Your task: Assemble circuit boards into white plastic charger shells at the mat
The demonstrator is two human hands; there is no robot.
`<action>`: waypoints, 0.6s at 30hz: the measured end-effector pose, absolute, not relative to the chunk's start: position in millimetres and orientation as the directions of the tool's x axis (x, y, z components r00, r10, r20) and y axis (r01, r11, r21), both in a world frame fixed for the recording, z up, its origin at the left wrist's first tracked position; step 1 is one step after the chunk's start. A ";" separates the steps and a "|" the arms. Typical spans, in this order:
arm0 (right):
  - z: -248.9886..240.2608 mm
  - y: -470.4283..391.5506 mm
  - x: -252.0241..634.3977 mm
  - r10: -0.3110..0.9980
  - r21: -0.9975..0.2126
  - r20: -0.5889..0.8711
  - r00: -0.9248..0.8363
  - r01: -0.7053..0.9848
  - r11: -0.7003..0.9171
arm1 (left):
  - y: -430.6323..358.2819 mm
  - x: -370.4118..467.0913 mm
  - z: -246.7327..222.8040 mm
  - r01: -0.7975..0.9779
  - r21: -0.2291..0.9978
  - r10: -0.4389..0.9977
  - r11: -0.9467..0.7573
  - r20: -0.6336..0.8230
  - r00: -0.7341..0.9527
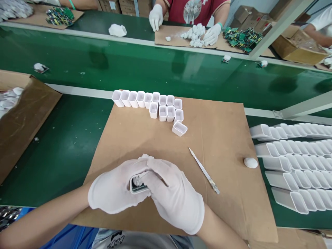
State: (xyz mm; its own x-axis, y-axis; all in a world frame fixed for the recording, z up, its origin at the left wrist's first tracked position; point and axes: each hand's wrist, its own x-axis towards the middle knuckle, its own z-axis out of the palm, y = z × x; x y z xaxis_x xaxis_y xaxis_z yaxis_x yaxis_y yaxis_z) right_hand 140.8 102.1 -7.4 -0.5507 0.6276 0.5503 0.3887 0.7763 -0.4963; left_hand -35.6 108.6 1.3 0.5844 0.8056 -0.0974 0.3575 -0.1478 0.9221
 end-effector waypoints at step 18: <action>-17.3 98.3 149.8 0.614 -0.571 0.672 -0.414 0.238 0.786 | 118.6 -40.2 -3.6 0.169 0.955 0.722 -0.244 0.063 0.689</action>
